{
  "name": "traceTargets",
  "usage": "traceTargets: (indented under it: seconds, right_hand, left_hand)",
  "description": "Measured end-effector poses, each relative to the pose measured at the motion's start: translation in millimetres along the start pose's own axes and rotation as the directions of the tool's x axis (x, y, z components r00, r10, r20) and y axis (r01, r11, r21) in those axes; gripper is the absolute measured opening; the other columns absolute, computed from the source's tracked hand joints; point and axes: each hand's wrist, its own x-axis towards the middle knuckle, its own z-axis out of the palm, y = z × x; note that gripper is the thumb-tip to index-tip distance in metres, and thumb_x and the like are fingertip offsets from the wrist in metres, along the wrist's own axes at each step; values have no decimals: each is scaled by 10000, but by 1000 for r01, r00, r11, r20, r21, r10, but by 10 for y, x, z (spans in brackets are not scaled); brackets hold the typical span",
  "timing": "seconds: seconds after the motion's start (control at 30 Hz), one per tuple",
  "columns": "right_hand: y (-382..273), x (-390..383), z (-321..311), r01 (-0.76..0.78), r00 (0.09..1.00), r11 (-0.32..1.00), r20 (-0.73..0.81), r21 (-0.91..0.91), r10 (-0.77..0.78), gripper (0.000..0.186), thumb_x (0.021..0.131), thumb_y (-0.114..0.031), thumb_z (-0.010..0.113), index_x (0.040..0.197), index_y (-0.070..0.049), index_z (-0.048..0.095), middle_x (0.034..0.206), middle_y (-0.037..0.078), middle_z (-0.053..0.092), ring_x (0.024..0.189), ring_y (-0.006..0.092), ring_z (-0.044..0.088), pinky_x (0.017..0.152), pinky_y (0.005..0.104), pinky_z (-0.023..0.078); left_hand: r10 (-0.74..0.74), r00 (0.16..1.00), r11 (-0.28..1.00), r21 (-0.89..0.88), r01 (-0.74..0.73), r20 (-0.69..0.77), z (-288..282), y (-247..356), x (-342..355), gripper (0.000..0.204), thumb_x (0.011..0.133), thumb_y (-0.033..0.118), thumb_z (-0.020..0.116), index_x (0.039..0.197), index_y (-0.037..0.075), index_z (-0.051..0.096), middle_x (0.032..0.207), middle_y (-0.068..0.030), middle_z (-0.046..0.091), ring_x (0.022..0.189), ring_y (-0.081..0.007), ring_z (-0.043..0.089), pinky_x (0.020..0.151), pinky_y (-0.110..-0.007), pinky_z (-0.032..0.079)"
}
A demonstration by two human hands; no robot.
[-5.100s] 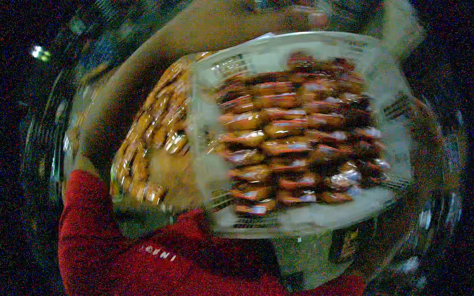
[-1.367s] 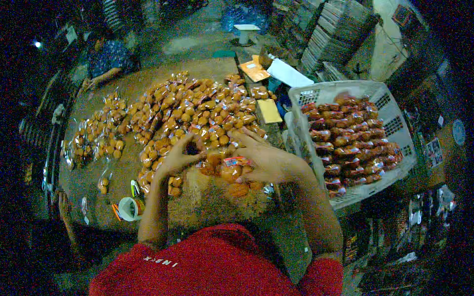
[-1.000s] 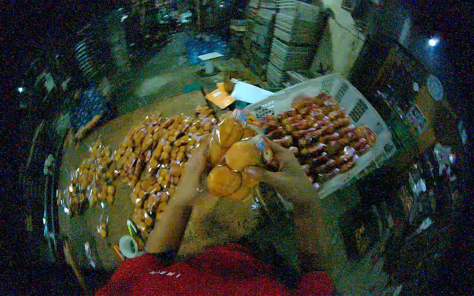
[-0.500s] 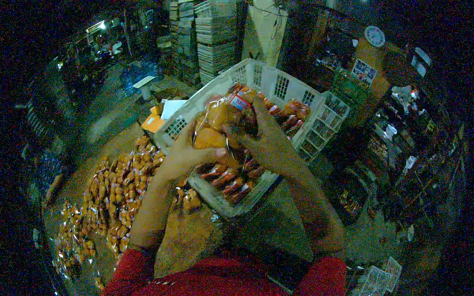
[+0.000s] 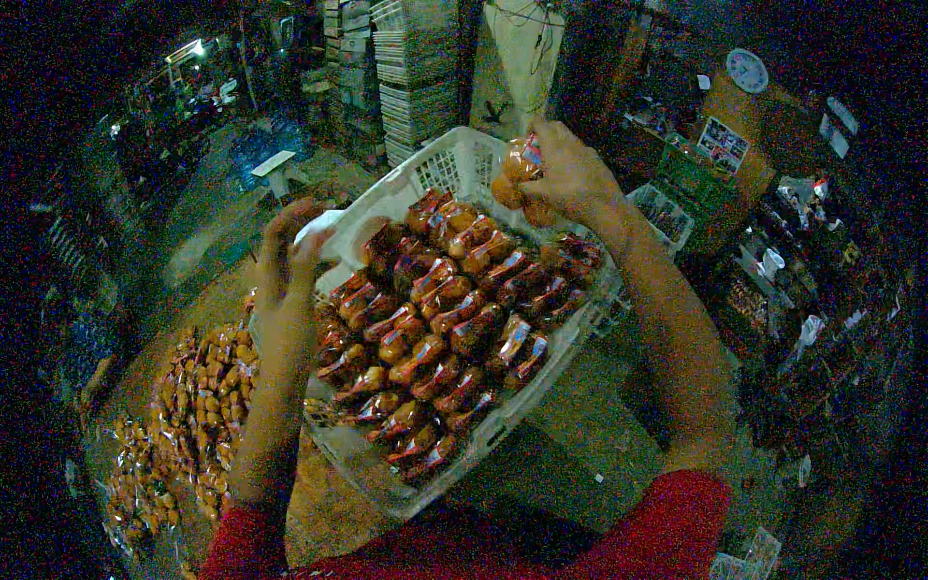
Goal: The person sorts individually wrapped baked goods from a large pile on a table into a white plastic crate. They repeatedly gather handfuls of the packaged items and place them into the crate.
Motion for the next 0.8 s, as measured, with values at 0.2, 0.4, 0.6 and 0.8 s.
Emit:
traceTargets:
  seconds: [0.2,0.4,0.6,0.8]
  right_hand:
    - [188,-9,841,-32,852,988,513,-150,105,653,803,-244,796,1323,13,496,1233,223,604,1164,409,589,1020,450,465]
    - [523,118,560,40,784,983,616,-179,80,784,907,-384,740,1489,8,393,1367,254,581,1230,358,599,1023,428,485]
    - [-1163,174,38,176,910,984,387,-37,-148,460,1003,-244,618,1390,-11,532,1374,140,596,1243,273,582,1072,382,437]
    - [-4098,50,605,292,554,789,577,540,-600,340,966,-177,660,1278,-50,617,1246,105,651,1153,245,626,1027,350,463]
  left_hand:
    - [2,975,997,77,15,-223,-981,112,-1404,315,958,87,574,1262,23,520,1269,-110,555,1238,-226,514,1066,-372,415]
    - [-296,765,757,348,553,-572,-2275,-192,-2824,185,983,168,624,1104,28,624,1042,-48,637,958,-131,596,857,-282,483]
    - [-310,445,495,256,830,-840,-3401,-865,-4847,251,969,262,682,1040,28,626,952,-68,655,821,-167,621,737,-303,494]
    - [-182,435,422,329,845,-882,-3807,-1311,-5376,297,940,275,716,1047,9,637,914,-129,678,840,-252,685,729,-362,536]
